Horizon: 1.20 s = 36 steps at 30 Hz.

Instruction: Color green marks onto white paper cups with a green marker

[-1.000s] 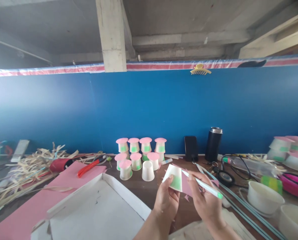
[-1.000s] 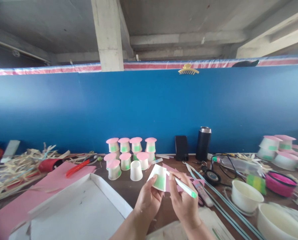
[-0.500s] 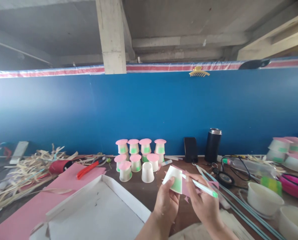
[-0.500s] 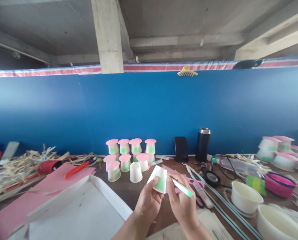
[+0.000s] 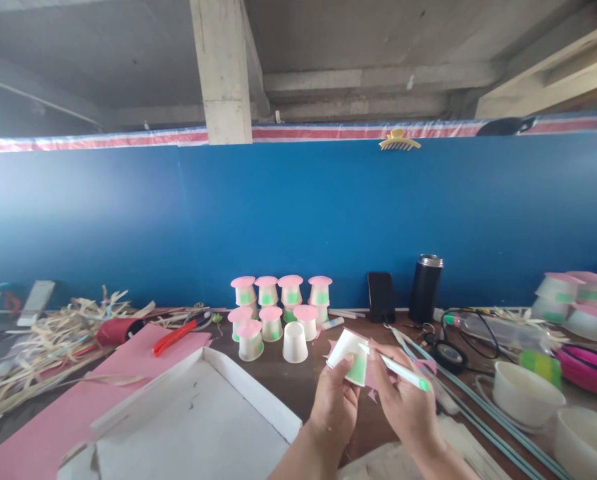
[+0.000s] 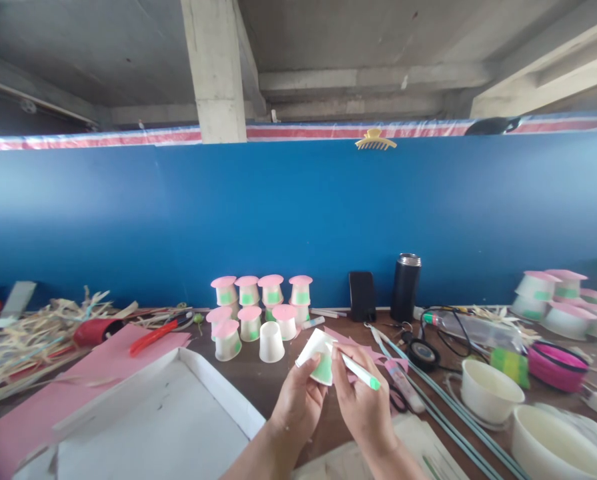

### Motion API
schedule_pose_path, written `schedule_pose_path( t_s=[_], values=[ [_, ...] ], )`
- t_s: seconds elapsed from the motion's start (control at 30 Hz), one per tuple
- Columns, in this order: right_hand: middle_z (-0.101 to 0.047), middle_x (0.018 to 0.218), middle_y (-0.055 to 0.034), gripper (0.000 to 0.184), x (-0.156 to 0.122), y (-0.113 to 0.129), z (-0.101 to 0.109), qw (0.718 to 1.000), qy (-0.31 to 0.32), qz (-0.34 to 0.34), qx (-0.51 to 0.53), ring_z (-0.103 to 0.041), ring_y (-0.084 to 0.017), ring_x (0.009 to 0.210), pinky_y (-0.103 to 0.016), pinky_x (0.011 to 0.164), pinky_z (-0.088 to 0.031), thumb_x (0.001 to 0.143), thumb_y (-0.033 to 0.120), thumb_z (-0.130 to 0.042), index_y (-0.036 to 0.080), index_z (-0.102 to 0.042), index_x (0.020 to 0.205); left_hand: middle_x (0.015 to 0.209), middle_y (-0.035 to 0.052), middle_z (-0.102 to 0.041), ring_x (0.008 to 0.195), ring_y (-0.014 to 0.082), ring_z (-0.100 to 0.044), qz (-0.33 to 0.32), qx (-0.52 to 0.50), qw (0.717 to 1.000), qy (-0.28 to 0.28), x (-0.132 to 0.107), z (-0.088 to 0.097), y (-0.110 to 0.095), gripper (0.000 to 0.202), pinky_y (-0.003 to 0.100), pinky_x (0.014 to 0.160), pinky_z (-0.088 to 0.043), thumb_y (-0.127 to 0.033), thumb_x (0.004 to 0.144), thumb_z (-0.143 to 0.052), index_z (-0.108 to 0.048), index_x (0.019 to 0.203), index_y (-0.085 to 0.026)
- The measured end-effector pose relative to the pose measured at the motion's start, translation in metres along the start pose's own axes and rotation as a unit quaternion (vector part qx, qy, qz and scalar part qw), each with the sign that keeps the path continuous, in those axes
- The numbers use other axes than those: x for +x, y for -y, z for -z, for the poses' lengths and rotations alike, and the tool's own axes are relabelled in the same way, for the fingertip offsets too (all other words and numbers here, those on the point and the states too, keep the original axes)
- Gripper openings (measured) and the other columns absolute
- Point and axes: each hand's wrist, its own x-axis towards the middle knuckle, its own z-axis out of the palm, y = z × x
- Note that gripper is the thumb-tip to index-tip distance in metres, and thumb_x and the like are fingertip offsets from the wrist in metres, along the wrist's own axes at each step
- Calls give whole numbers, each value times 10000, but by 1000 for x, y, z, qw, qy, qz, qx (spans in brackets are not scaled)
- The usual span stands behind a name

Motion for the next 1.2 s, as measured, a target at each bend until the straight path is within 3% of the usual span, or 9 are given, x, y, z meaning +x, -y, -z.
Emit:
schedule_pose_path(
  t_s=[0.2,0.43,0.93,1.2],
  values=[
    [-690,828,-50,193,-1,-2,-1,1000,5,-15,-5,-667,-167,663,-255,574,-531,859,338,-493,197,-615,910,1095,150,-659,1098,283,-564,1,21,1000,5,0,-1,-1,398,358,954,-403,-230,715,-662,-624,1085,-89],
    [-683,838,-61,188,0,-1,-3,999,6,-6,-33,-662,-193,798,-268,653,-525,872,336,-478,198,-603,894,1093,157,-659,1073,283,-577,-5,40,999,5,0,-2,-1,372,348,910,-428,-223,734,-643,-628,1078,-81],
    [-669,803,-35,193,-2,-4,-7,998,16,12,-55,-638,-165,744,-248,687,-482,871,347,-477,202,-603,853,989,134,-680,956,246,-616,-6,34,999,-10,2,4,0,317,318,841,-449,-196,733,-636,-647,1026,-78],
    [-658,771,-27,205,-2,0,-6,999,31,-8,-41,-626,-153,691,-238,642,-476,870,363,-476,205,-603,834,958,139,-677,980,262,-605,-7,36,999,-6,2,3,-2,266,328,847,-442,-212,725,-645,-663,957,-84]
  ],
)
